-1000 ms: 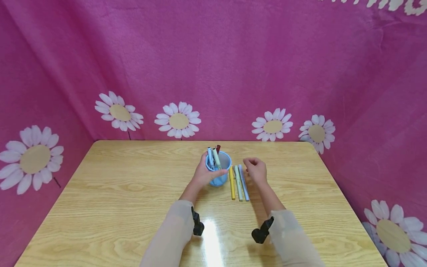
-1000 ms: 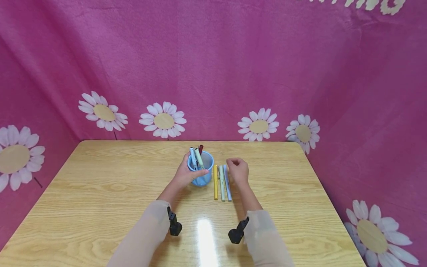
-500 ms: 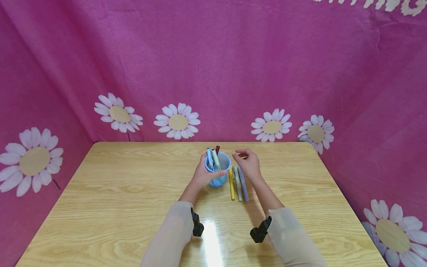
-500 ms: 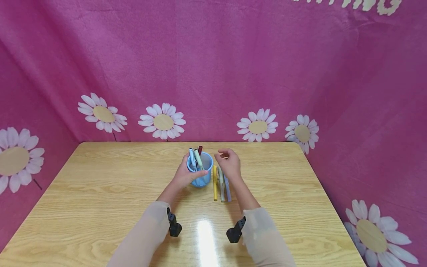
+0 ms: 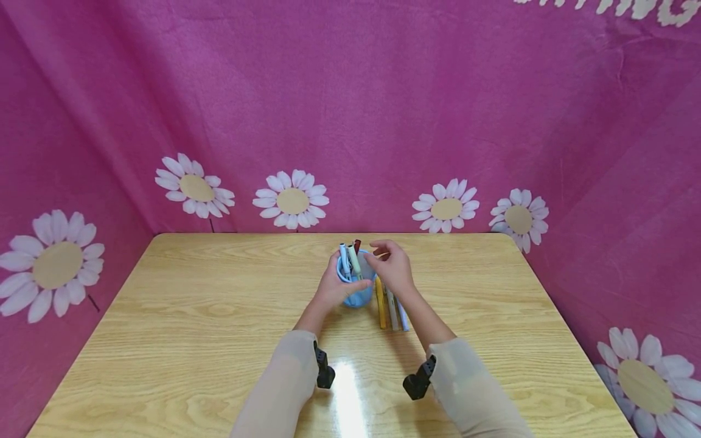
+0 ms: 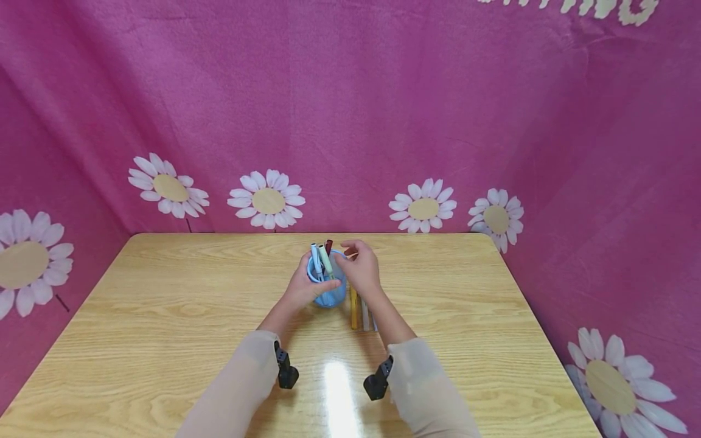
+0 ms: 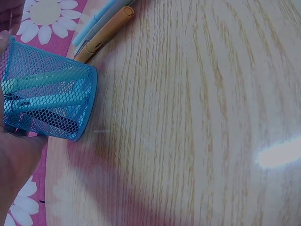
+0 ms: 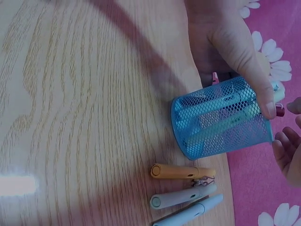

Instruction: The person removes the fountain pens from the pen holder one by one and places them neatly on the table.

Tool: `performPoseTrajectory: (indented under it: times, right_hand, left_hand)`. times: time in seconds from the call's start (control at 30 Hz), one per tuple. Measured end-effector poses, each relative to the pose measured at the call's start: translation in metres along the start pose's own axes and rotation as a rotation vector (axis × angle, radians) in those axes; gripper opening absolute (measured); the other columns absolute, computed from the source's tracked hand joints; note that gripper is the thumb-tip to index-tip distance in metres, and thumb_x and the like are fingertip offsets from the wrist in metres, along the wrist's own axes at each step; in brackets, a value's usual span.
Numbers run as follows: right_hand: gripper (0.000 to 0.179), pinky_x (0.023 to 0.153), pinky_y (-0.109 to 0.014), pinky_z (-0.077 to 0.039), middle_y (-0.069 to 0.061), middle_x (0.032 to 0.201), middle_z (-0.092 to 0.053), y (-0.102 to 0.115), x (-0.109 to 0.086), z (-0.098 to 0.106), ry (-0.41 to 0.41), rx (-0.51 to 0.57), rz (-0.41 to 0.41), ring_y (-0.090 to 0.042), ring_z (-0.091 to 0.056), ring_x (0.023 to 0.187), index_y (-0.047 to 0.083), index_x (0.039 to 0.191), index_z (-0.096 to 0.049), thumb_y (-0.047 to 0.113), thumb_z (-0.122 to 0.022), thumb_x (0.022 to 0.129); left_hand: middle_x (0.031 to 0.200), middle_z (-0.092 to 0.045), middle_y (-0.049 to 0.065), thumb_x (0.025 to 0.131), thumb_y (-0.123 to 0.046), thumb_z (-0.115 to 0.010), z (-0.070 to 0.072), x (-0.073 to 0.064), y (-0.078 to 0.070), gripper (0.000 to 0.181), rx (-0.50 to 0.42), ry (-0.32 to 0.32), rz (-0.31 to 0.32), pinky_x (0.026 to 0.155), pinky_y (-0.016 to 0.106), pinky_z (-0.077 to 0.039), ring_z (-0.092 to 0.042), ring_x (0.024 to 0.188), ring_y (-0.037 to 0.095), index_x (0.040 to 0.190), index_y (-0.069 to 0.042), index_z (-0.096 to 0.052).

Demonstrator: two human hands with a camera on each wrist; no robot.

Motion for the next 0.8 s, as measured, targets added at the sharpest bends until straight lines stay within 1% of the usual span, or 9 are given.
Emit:
performPoseTrajectory:
  times: [0.23, 0.3, 0.53, 0.67, 0.8]
  right_hand:
    - [0.030, 0.063, -0.020, -0.048, -0.017, 0.090, -0.064, 0.005, 0.001, -0.008, -0.008, -0.032, 0.036, -0.024, -0.061, 0.079, 0.002, 0.107, -0.065, 0.012, -0.072, 0.080]
    - [0.029, 0.064, -0.021, -0.048, -0.016, 0.090, -0.064, 0.006, 0.001, -0.010, -0.002, -0.041, 0.033, -0.024, -0.061, 0.079, 0.002, 0.107, -0.065, 0.012, -0.071, 0.081]
    - [0.027, 0.066, -0.026, -0.048, -0.013, 0.089, -0.063, 0.006, 0.001, -0.021, 0.033, -0.098, 0.047, -0.023, -0.061, 0.079, 0.004, 0.105, -0.065, 0.012, -0.070, 0.080]
    - [0.026, 0.068, -0.028, -0.049, -0.013, 0.087, -0.064, 0.005, 0.001, -0.025, 0.021, -0.127, 0.055, -0.024, -0.061, 0.078, 0.004, 0.104, -0.066, 0.011, -0.071, 0.079]
    - [0.026, 0.069, -0.029, -0.049, -0.012, 0.086, -0.064, 0.005, 0.002, -0.027, 0.015, -0.146, 0.050, -0.024, -0.061, 0.079, 0.005, 0.103, -0.066, 0.010, -0.071, 0.078]
  left_hand:
    - [0.139, -0.044, 0.008, 0.069, -0.025, -0.083, 0.000, 0.001, 0.000, 0.097, -0.005, 0.000, -0.009, 0.106, 0.042, -0.037, -0.046, 0.123, 0.025, 0.145, -0.020, -0.023]
    - [0.138, -0.044, 0.007, 0.069, -0.024, -0.083, 0.000, 0.001, 0.000, 0.097, -0.006, 0.002, -0.012, 0.106, 0.042, -0.037, -0.045, 0.123, 0.024, 0.145, -0.020, -0.024]
    - [0.145, -0.039, 0.009, 0.073, -0.022, -0.080, 0.001, 0.001, 0.001, 0.092, 0.011, 0.016, -0.047, 0.110, 0.042, -0.033, -0.039, 0.131, 0.024, 0.145, -0.014, -0.023]
    - [0.146, -0.039, 0.010, 0.073, -0.021, -0.080, 0.001, 0.002, 0.002, 0.093, 0.016, 0.014, -0.055, 0.111, 0.041, -0.032, -0.039, 0.132, 0.025, 0.145, -0.012, -0.023]
    - [0.146, -0.038, 0.010, 0.073, -0.022, -0.080, 0.002, 0.002, 0.002, 0.093, 0.022, 0.012, -0.050, 0.110, 0.042, -0.032, -0.038, 0.132, 0.024, 0.145, -0.013, -0.022]
Point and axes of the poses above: each hand's wrist, its own x-axis towards the middle knuckle, its own z-axis out of the back of the hand, y = z × x, the point moved 1 cm from there along x, towards the middle knuckle
